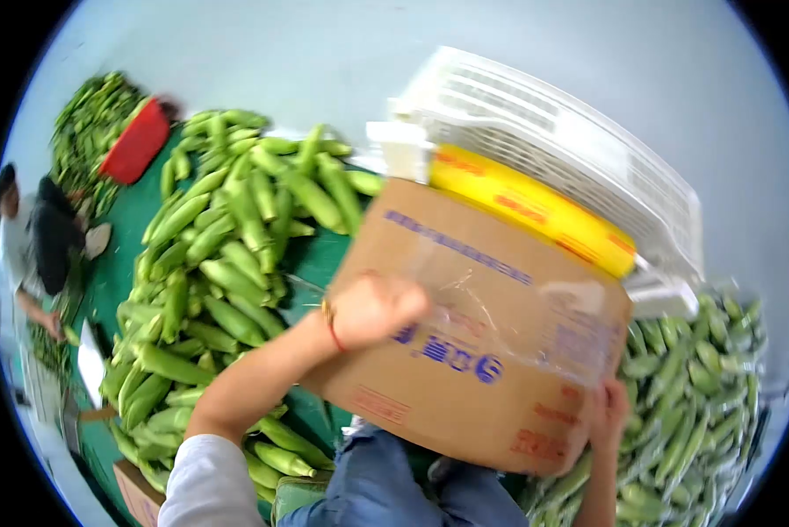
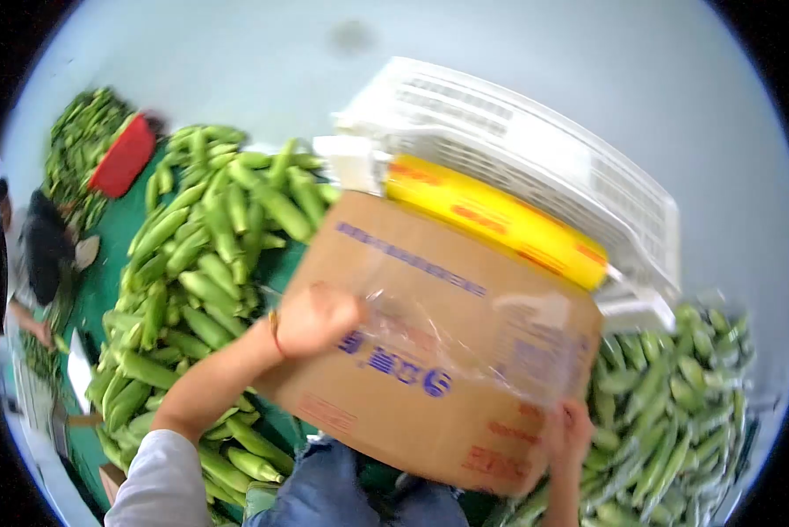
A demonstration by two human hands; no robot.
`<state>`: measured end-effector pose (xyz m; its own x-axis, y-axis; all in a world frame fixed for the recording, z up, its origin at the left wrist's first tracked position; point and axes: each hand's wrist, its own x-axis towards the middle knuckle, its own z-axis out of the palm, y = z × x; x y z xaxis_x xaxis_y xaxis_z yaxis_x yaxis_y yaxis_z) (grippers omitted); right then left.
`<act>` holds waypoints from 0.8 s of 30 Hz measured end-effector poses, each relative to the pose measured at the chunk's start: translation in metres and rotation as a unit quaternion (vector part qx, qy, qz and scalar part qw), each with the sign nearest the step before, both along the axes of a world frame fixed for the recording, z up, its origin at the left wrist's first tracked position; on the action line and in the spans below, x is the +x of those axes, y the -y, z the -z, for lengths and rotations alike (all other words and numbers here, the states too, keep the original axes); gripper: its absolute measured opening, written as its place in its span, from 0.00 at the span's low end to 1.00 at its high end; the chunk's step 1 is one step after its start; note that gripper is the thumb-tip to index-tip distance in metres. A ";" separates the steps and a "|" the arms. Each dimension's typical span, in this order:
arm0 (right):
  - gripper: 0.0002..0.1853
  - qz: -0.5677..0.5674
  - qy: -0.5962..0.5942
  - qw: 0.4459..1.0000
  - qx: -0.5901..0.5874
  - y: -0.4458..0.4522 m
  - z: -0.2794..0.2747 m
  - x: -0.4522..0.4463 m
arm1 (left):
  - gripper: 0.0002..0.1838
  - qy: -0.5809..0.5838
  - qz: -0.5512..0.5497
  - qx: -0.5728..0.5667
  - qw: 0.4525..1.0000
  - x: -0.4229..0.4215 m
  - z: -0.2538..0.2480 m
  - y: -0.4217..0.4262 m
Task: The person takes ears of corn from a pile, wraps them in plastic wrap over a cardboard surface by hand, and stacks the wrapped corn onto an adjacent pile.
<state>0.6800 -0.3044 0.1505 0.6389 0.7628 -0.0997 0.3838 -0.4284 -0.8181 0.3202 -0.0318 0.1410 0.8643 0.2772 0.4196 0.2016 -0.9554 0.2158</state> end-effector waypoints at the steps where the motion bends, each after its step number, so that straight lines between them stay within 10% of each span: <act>1: 0.03 -0.084 0.104 0.991 0.001 0.017 -0.014 0.001 | 0.08 0.039 0.018 0.019 0.999 -0.021 -0.007 0.022; 8: 0.07 -0.328 0.189 0.920 -0.102 0.071 -0.012 -0.053 | 0.05 0.165 0.005 -0.173 0.971 -0.126 0.009 0.129; 13: 0.09 -0.285 0.084 0.933 -0.201 0.064 -0.020 -0.065 | 0.11 0.303 -0.416 -0.336 0.789 -0.126 0.085 0.033; 14: 0.09 -0.284 0.075 0.933 -0.208 0.064 -0.018 -0.063 | 0.15 0.222 -0.456 -0.240 0.827 -0.123 0.125 0.000; 18: 0.09 -0.271 0.070 0.929 -0.242 0.047 -0.035 -0.074 | 0.48 -0.312 -0.422 -0.441 0.728 -0.115 0.185 -0.016; 24: 0.09 -0.261 0.059 0.938 -0.222 0.042 -0.039 -0.087 | 0.48 -0.071 -0.543 -0.462 0.698 -0.141 0.224 0.052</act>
<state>0.5925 -0.3467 0.1899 0.2159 0.8749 -0.4335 0.7129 -0.4446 -0.5423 0.1789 -0.0837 -0.0833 -0.0515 0.8963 -0.4405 0.7807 0.3113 0.5419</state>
